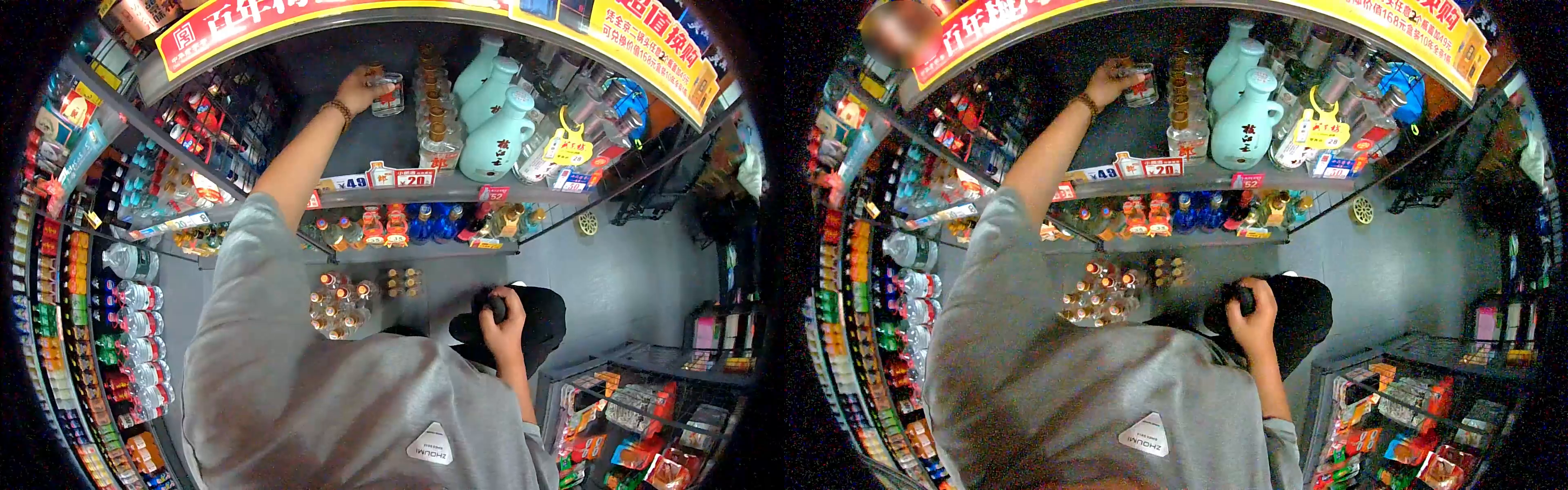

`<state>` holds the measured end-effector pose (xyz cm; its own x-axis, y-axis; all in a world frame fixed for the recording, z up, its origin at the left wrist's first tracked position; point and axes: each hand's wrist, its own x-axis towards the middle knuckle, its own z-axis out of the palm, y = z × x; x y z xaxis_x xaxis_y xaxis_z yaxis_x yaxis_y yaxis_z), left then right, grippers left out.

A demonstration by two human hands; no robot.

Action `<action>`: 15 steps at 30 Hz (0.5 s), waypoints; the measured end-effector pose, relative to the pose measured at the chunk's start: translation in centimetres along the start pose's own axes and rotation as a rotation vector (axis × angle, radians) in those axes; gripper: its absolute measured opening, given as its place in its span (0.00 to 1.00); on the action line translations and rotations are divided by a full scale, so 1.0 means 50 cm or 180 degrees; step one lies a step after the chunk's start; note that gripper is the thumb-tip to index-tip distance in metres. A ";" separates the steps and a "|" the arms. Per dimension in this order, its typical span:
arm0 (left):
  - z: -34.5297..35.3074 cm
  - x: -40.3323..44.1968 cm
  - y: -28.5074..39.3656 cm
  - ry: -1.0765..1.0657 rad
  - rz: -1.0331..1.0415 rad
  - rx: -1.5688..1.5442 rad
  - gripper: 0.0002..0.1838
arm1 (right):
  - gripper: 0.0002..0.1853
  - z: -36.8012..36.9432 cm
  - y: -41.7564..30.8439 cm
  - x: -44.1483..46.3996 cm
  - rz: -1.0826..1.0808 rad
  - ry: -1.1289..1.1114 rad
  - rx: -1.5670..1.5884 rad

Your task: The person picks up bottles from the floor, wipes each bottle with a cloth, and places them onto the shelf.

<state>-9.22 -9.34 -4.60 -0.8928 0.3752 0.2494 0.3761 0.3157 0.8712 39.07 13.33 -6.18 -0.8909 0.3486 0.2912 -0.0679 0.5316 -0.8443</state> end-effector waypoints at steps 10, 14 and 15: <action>0.005 0.027 0.048 0.0243 -0.0007 0.0874 0.31 | 0.12 -0.007 0.008 -0.019 0.0221 0.0086 -0.0012; 0.009 0.027 0.059 0.0362 0.0184 0.1336 0.31 | 0.12 -0.005 0.007 -0.012 0.0190 0.0072 0.0019; 0.012 0.029 0.061 0.0414 0.0256 0.1406 0.31 | 0.12 -0.006 0.006 -0.012 0.0168 0.0071 0.0022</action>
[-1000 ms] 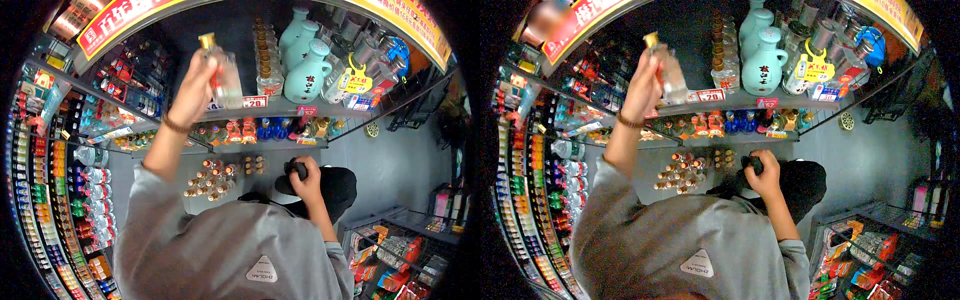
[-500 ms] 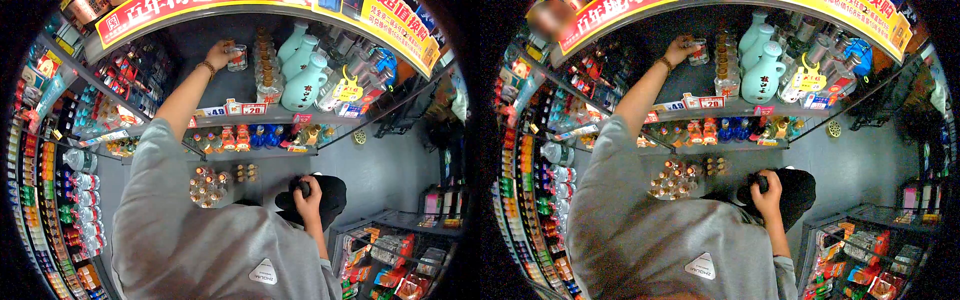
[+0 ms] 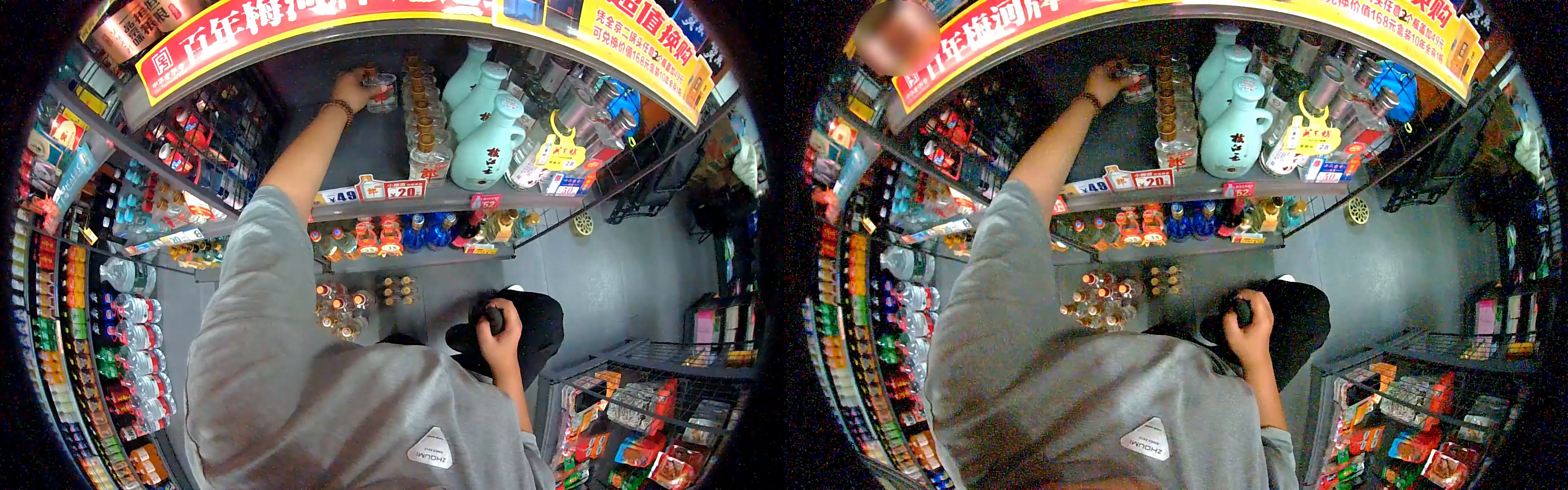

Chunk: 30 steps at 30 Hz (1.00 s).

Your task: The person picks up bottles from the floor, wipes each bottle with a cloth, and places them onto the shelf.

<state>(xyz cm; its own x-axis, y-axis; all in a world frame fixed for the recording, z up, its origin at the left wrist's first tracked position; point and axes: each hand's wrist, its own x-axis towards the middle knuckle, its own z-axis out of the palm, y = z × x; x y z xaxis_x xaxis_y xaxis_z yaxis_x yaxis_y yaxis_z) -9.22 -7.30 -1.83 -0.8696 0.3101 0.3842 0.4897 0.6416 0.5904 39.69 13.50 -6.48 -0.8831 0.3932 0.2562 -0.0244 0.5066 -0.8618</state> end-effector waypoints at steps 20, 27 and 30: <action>0.037 0.016 0.035 0.0462 -0.0155 0.0384 0.25 | 0.13 0.004 0.011 -0.012 -0.0020 -0.0218 0.0149; 0.046 0.019 0.035 0.0581 -0.0281 0.0398 0.24 | 0.13 0.016 0.010 -0.016 -0.0078 -0.0246 0.0215; 0.051 0.024 0.019 0.0695 0.0036 0.0341 0.24 | 0.13 0.017 0.009 -0.017 -0.0091 -0.0236 0.0192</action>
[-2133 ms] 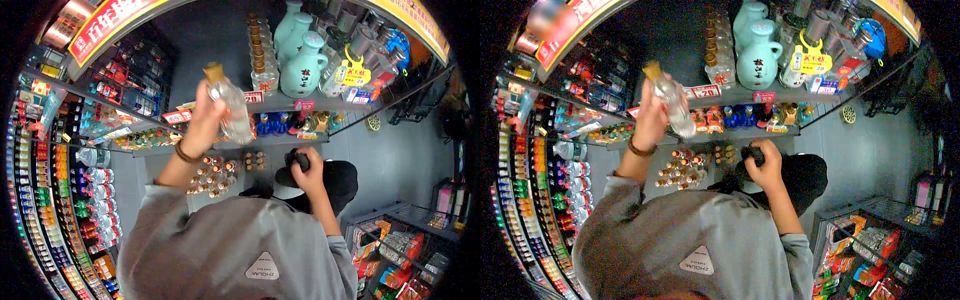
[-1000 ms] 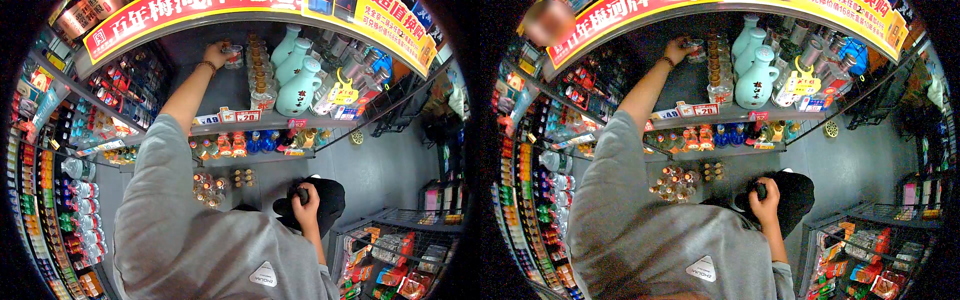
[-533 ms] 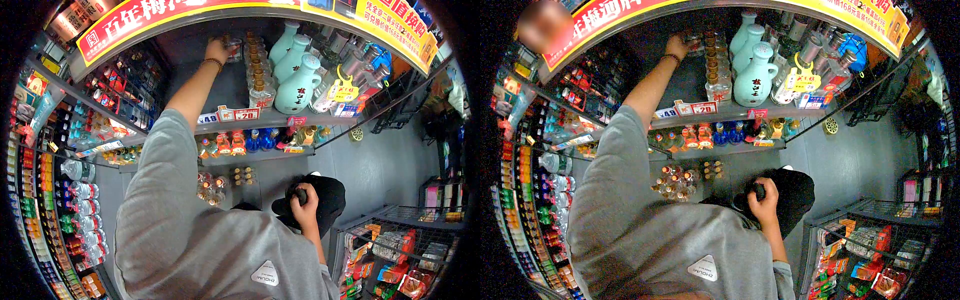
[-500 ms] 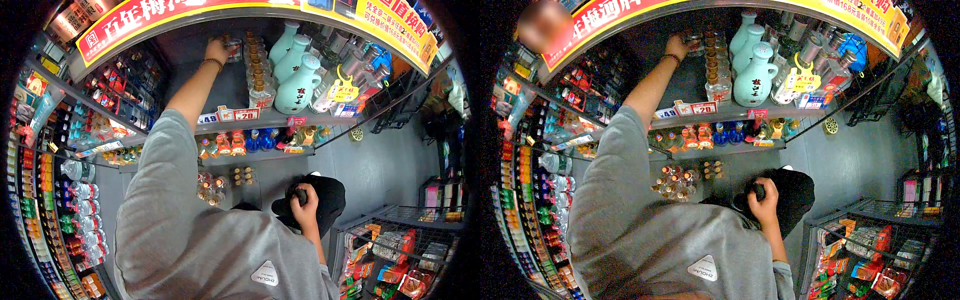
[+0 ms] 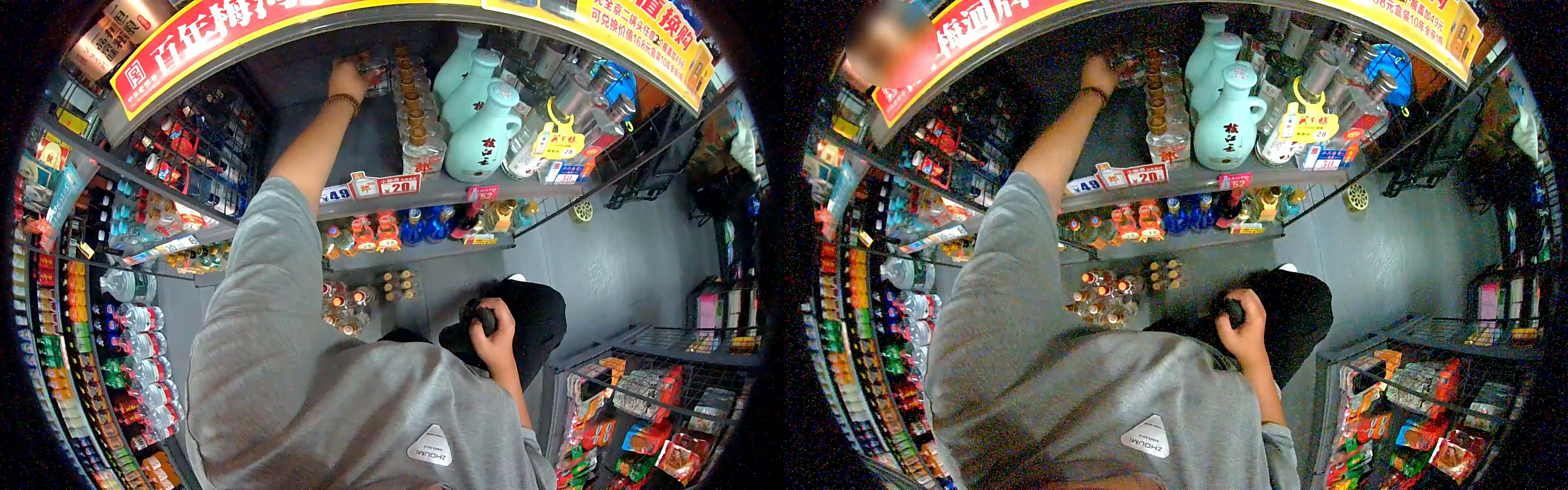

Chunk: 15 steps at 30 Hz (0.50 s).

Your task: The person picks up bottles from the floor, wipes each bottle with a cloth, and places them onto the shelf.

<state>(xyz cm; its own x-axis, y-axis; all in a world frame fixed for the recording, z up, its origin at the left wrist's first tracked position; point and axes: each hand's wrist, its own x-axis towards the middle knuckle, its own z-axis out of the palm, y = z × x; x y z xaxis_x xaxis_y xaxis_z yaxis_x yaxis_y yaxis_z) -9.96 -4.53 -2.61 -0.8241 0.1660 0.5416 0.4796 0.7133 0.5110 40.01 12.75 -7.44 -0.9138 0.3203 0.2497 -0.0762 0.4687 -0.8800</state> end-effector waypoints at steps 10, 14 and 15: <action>0.002 0.004 -0.004 -0.0110 -0.0190 0.0185 0.28 | 0.12 0.007 0.003 -0.007 0.0039 0.0009 -0.0031; 0.004 0.009 -0.008 -0.0107 -0.0087 0.0361 0.29 | 0.13 0.012 0.001 -0.006 -0.0007 0.0013 -0.0007; 0.005 0.008 -0.011 -0.0121 -0.0097 0.0309 0.30 | 0.13 0.014 0.000 -0.007 -0.0008 -0.0008 -0.0009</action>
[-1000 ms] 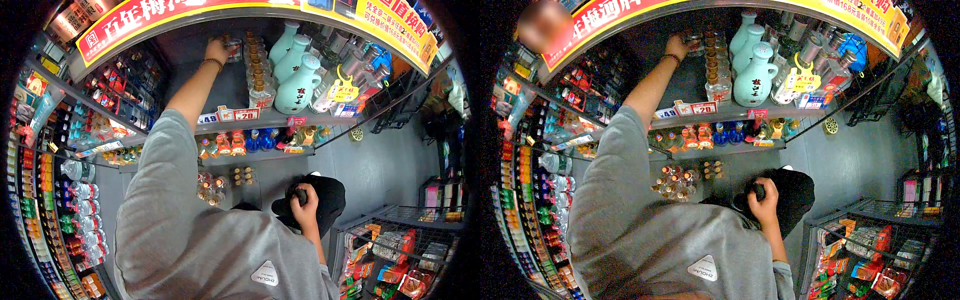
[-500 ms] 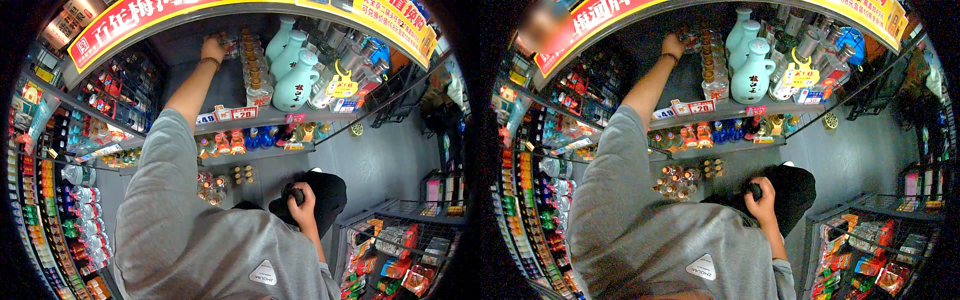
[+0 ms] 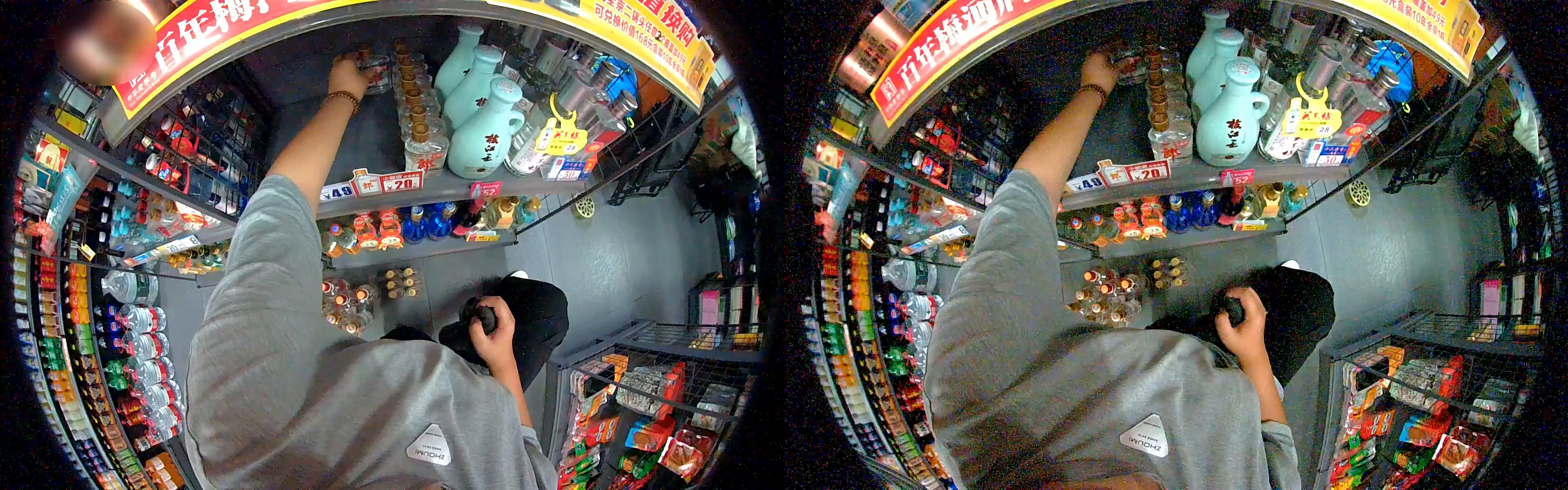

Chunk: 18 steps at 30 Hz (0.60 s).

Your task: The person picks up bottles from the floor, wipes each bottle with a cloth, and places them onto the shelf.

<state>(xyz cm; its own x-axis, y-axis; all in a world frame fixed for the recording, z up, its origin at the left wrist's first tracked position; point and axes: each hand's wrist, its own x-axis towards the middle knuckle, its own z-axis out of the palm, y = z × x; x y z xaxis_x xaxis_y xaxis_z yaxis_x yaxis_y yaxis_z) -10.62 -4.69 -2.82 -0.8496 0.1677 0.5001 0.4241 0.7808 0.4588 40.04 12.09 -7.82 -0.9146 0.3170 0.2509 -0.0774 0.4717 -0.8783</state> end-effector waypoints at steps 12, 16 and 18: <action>-0.027 0.001 0.008 -0.0182 -0.0152 -0.0200 0.31 | 0.13 0.005 -0.003 -0.016 0.0005 0.0043 -0.0066; -0.082 0.013 -0.005 -0.0142 0.0165 0.0210 0.30 | 0.13 0.010 -0.014 -0.020 -0.0051 0.0099 -0.0056; -0.156 -0.016 0.013 0.0014 0.0557 -0.0602 0.22 | 0.13 0.014 -0.016 -0.028 0.0048 0.0041 -0.0137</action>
<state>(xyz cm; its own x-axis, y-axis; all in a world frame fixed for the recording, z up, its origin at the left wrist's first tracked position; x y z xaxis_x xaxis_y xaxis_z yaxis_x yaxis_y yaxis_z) -7.22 -9.04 2.81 -0.7568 0.2874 0.5871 0.6161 0.6135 0.4939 41.09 10.69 -7.77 -0.9104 0.3347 0.2431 -0.0462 0.5018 -0.8638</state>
